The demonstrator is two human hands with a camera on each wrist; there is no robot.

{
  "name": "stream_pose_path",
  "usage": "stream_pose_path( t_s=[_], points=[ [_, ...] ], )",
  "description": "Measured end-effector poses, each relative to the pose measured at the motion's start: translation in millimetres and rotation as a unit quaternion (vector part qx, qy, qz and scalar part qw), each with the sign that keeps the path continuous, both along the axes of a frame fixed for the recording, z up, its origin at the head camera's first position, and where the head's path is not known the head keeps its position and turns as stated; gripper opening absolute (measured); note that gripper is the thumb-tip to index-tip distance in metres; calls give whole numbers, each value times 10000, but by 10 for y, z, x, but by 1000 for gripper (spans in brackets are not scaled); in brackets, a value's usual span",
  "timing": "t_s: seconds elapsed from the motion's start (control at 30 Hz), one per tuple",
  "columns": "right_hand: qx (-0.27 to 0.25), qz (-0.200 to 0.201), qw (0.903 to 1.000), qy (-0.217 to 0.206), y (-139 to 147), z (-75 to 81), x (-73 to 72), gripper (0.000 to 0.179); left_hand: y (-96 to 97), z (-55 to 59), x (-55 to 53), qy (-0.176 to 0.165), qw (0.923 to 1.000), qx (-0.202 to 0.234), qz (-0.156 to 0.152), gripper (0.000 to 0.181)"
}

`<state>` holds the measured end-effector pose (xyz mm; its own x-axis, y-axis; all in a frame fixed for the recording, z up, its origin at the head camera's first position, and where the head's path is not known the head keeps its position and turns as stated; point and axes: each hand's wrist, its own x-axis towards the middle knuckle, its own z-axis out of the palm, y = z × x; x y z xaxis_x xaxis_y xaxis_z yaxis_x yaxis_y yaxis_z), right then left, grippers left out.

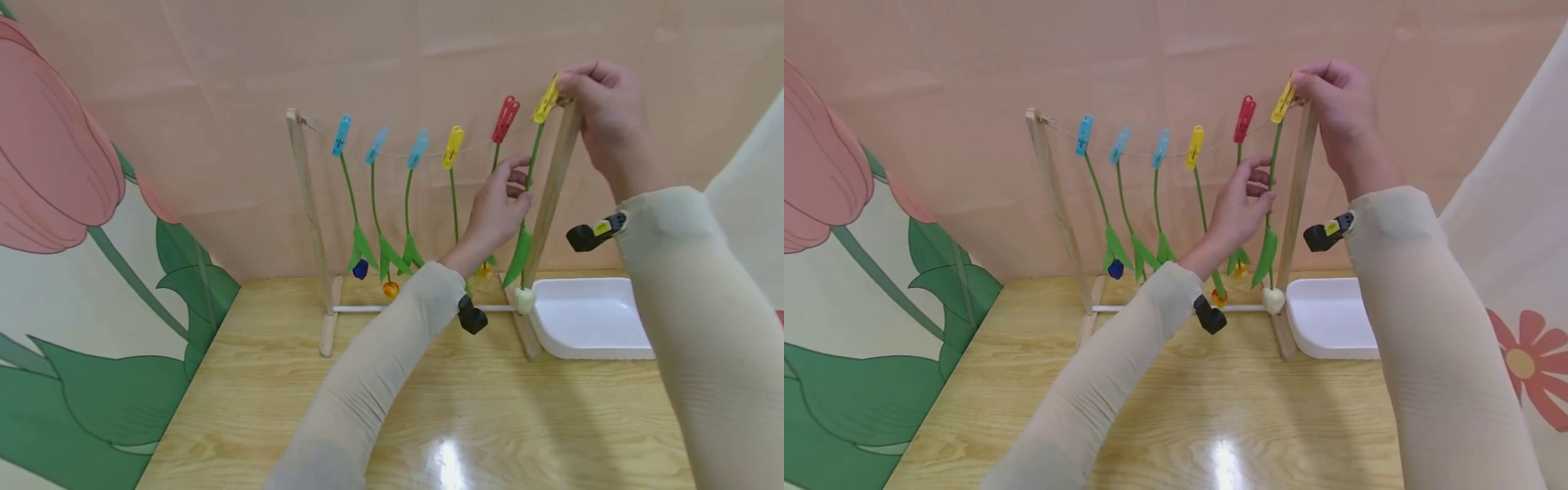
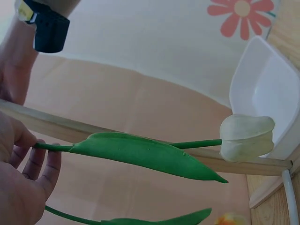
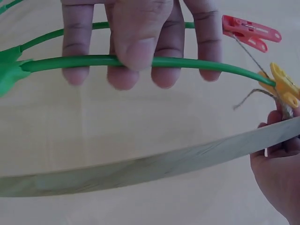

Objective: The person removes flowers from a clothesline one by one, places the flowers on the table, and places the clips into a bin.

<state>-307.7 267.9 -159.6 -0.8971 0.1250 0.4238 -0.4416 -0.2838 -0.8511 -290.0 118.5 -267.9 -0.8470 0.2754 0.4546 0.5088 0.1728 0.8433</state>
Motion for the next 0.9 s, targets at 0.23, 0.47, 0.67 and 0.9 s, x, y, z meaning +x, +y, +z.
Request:
stream_pose_path(
  t_s=[0.23, 0.47, 0.67, 0.9],
  points=[
    [-591, -126, 9967, 538, -44, 59, -11, 6, -30, -29, 19, 55, 9998, 1, -215, 47],
    [-864, -71, 9915, 967, -34, 92, 11, 12, -66, -57, 46, -51, 9992, -117, -392, 50],
    [-818, -189, 9892, 1202, 86, 106, 34, 18, -106, -64, 53, 85, 9982, -308, -510, 51],
    [-861, -87, 9880, 1277, 263, 100, 60, 21, -196, -66, 58, 393, 9957, -625, -568, 52]
  ],
)
